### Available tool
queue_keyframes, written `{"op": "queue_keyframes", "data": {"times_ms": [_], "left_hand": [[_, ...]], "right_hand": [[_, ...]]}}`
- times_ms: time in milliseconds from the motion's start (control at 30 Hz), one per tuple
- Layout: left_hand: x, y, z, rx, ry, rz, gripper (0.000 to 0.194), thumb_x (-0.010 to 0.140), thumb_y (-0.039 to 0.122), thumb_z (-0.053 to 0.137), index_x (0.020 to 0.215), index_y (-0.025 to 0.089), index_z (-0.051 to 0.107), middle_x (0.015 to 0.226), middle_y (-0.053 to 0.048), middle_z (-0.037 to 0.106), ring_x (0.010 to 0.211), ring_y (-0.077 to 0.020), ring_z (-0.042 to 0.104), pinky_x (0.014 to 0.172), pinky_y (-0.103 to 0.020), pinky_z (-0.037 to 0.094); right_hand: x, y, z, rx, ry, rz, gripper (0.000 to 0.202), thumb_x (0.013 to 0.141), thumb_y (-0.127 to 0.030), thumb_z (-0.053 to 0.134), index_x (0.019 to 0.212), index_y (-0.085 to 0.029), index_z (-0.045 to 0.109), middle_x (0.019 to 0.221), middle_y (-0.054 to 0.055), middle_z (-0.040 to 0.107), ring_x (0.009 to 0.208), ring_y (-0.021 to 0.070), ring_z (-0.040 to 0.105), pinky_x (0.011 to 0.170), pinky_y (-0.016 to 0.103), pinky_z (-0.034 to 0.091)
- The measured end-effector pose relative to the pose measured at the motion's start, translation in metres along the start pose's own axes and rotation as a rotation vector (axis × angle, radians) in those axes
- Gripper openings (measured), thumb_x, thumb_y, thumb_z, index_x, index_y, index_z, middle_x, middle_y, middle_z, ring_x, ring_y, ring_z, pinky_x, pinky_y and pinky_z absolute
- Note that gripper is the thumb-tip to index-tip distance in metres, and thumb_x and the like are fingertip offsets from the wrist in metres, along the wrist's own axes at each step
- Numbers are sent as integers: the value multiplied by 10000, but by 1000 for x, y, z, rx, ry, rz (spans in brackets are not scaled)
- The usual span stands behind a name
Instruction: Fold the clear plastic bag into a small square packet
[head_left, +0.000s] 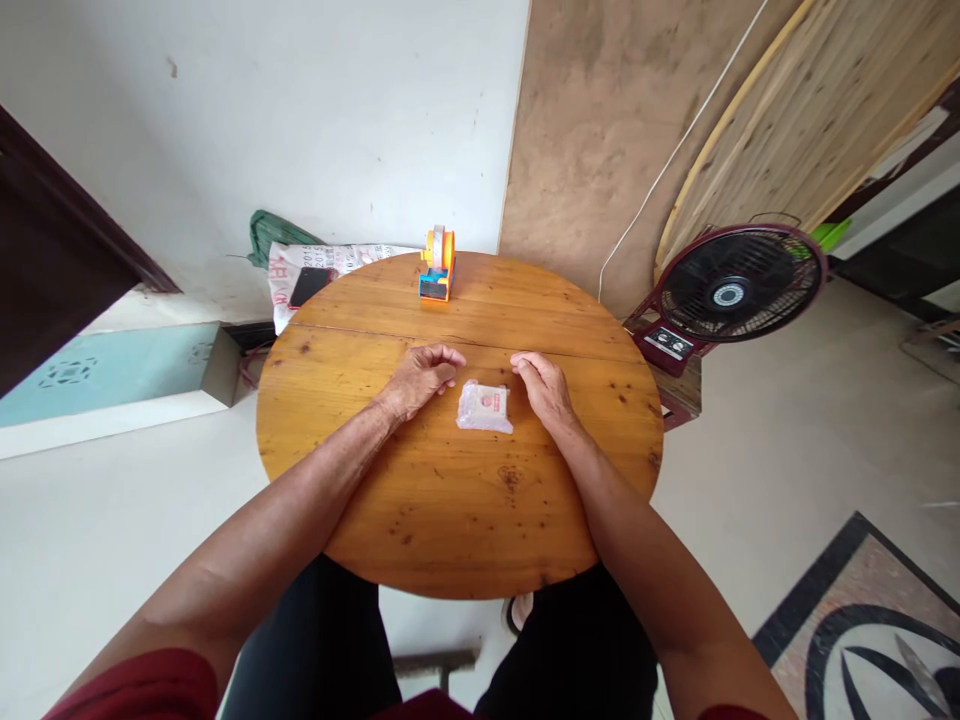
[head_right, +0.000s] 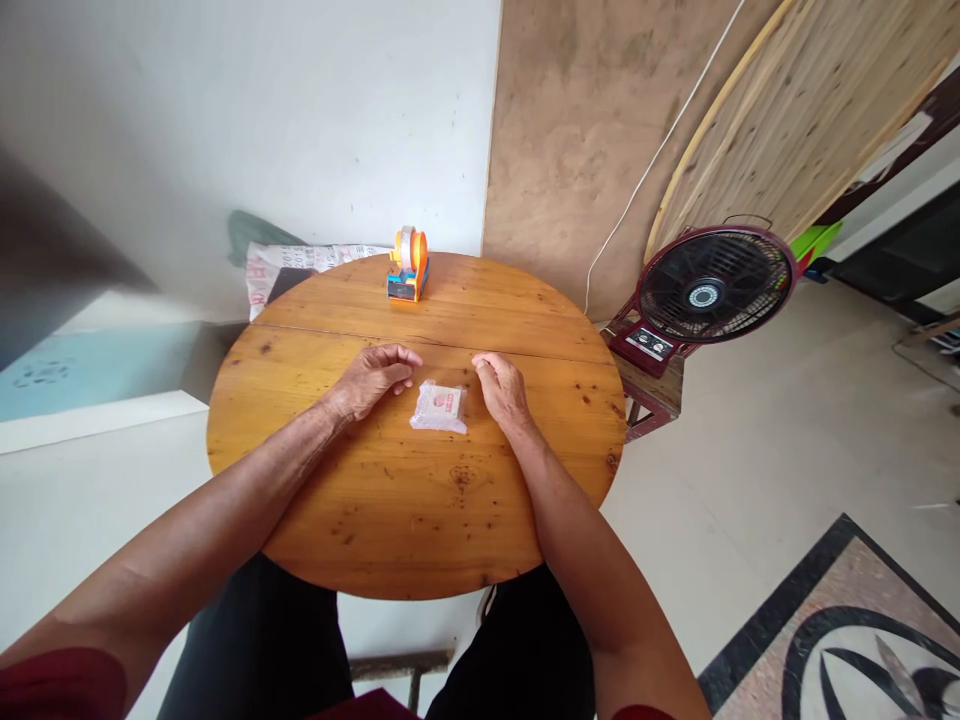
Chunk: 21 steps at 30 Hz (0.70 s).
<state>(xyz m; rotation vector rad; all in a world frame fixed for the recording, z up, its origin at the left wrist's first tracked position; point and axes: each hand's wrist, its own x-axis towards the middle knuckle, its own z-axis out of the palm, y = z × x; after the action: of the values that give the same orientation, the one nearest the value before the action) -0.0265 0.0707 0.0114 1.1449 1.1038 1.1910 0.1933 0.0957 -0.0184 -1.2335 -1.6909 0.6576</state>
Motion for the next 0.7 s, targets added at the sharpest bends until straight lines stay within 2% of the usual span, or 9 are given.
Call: {"op": "queue_keyframes", "data": {"times_ms": [233,467,700], "left_hand": [[4,-1,-3,33,99,9,164,551,129,543,674,150,649,569,28,597,490,-89,509,446,-199,355],[7,-1,-6,74,121,55,187,525,84,419,489,163,584,434,31,521,422,-76,431,444,-191,338],[5,-2,-3,27,93,36,121,536,130,435,470,166,529,396,39,459,410,-82,440,436,-185,327]], "right_hand": [[1,4,1,149,95,50,209,856,-360,498,849,-220,653,974,19,711,753,169,695,798,316,509],[1,5,3,151,124,95,219,855,-384,510,855,-224,660,951,8,714,741,151,688,765,291,519],[2,8,3,166,124,118,271,855,-429,500,889,-205,649,1035,38,706,756,159,695,782,313,523]]}}
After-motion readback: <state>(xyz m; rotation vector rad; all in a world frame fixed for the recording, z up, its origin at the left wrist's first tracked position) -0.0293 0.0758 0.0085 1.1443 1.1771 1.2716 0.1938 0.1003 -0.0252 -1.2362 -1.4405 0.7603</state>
